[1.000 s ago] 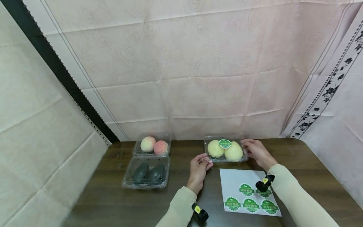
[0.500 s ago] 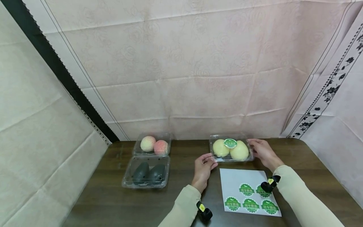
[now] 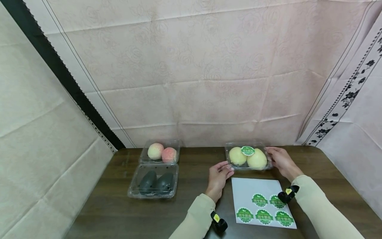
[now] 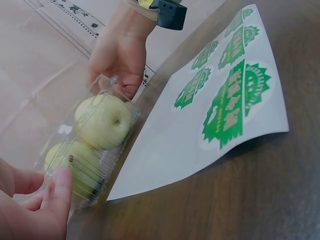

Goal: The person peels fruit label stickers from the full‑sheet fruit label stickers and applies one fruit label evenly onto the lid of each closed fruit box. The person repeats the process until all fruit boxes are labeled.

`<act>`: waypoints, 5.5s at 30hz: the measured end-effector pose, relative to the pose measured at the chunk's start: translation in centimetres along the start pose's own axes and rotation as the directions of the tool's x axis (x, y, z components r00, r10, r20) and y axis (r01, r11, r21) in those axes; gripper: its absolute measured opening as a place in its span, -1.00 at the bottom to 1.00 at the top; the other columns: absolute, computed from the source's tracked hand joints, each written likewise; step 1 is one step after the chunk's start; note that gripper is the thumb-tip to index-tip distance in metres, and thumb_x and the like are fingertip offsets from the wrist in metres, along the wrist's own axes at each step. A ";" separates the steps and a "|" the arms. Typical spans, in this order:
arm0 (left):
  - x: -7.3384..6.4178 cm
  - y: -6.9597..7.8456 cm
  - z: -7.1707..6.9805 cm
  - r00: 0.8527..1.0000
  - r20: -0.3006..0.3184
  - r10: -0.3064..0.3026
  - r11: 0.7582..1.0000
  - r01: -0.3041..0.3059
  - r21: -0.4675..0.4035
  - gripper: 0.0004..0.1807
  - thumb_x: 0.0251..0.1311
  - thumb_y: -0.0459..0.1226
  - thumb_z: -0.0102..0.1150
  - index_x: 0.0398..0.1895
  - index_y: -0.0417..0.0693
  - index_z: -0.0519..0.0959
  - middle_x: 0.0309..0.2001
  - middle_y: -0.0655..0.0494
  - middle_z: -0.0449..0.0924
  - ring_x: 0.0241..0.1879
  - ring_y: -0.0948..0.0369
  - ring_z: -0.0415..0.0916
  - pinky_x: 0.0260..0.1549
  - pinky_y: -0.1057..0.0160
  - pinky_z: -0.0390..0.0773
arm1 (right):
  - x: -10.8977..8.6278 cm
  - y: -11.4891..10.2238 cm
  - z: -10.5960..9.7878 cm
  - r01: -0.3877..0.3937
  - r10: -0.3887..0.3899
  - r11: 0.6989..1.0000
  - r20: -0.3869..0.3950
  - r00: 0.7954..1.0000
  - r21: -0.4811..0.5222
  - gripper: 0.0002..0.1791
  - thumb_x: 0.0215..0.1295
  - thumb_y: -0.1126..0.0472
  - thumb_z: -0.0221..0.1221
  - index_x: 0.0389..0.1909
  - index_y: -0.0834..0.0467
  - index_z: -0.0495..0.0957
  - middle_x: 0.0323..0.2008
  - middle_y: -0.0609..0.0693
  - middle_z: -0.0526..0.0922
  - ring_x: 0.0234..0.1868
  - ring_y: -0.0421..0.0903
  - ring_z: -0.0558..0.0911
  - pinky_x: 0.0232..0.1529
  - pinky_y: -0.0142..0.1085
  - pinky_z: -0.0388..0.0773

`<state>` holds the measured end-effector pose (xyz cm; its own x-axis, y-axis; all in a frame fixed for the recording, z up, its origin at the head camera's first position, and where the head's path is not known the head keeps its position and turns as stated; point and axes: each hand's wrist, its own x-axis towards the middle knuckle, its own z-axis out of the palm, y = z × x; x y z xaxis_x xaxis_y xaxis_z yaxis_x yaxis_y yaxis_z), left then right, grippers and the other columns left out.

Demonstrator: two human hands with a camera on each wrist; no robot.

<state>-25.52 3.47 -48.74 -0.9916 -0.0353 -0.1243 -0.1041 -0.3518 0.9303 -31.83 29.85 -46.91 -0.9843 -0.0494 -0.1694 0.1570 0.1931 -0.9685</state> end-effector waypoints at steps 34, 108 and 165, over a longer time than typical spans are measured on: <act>-2.7 3.7 -2.2 0.972 0.178 0.152 0.822 -0.225 0.523 -0.76 0.37 -0.19 0.17 0.00 -0.08 0.63 -0.17 0.21 0.66 -0.17 0.28 0.60 -0.20 0.27 0.60 | -5.3 -2.2 1.5 0.211 -0.506 0.710 -0.277 0.817 -0.672 -0.62 0.52 0.11 -0.02 0.03 0.36 0.50 -0.18 0.24 0.55 -0.18 0.16 0.54 -0.25 0.04 0.44; -8.3 13.7 -26.6 0.910 0.029 0.414 0.273 -0.154 0.950 -0.58 0.37 -0.03 0.17 0.16 -0.05 0.58 0.27 -0.15 0.38 0.25 -0.17 0.32 0.10 -0.28 0.36 | -12.0 -3.7 30.1 0.359 -0.337 0.846 0.129 0.933 -0.393 -0.47 0.40 -0.03 0.20 0.20 0.23 0.40 -0.02 0.09 0.55 -0.26 -0.22 0.59 -0.22 -0.25 0.58; -6.4 12.1 -32.8 0.962 -0.222 0.157 0.750 0.030 0.661 -0.58 0.52 -0.22 -0.04 0.23 -0.39 0.46 -0.39 0.03 0.55 -0.48 0.28 0.57 -0.38 0.30 0.68 | -10.3 -3.1 34.7 0.006 -0.114 0.907 0.232 0.966 0.422 -0.80 0.38 0.41 0.08 -0.03 0.38 0.43 -0.37 0.08 0.59 -0.56 -0.09 0.64 -0.48 -0.20 0.70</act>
<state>-17.88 -31.27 -48.06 -0.9536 -0.2970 -0.0503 -0.1588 0.3538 0.9218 -19.40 -4.20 -48.46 -0.9501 -0.2970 -0.0956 0.1709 -0.2388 -0.9559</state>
